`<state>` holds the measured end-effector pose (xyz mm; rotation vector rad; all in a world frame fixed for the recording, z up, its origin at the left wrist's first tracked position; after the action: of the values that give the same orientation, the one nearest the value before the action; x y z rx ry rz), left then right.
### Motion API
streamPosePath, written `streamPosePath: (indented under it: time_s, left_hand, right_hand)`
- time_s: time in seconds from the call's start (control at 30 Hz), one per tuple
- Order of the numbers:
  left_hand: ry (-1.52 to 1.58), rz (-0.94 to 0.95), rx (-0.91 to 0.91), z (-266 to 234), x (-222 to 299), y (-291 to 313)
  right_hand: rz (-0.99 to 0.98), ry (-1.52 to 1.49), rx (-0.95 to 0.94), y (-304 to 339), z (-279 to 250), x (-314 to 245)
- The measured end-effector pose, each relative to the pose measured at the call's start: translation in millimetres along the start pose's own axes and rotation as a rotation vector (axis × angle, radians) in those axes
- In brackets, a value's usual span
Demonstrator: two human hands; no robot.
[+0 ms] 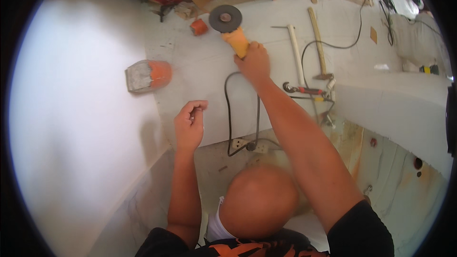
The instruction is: The person uses an angle grinder to cut a hole in a tiled wall, then inserts and secures a metal plumbing fixture using a wrench. The person handles the fixture, a rubber gasket, and a wrench while sitting on the floor.
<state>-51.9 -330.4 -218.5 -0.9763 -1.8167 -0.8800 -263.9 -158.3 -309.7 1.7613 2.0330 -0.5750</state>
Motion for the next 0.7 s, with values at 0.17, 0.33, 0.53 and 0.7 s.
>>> streamPosePath:
  time_s: [0.17,0.33,0.53,0.7]
  left_hand:
    - [0.424,-0.273,-0.163,34,12,3]
    - [0.749,-0.34,-0.573,73,48,29]
    - [-0.278,0.24,-0.524,145,99,29]
    - [0.354,-0.342,-0.782,177,114,36]
  right_hand:
    - [0.017,-0.01,-0.014,2,-1,3]
    - [-0.106,-0.216,0.021,17,-60,7]
    - [-0.062,-0.361,0.016,118,-179,89]
    - [0.475,-0.598,-0.113,235,-223,173]
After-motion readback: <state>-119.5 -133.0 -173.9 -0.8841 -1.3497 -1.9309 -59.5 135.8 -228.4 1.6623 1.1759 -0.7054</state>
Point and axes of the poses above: each hand's wrist, its own y-axis away from the middle knuckle, its own z-axis out of the palm, x = y × z, the point moved 7 cm from there along -y, towards the middle knuckle, and after that the axes turned 3 degrees about x, right-handed, at the moved point
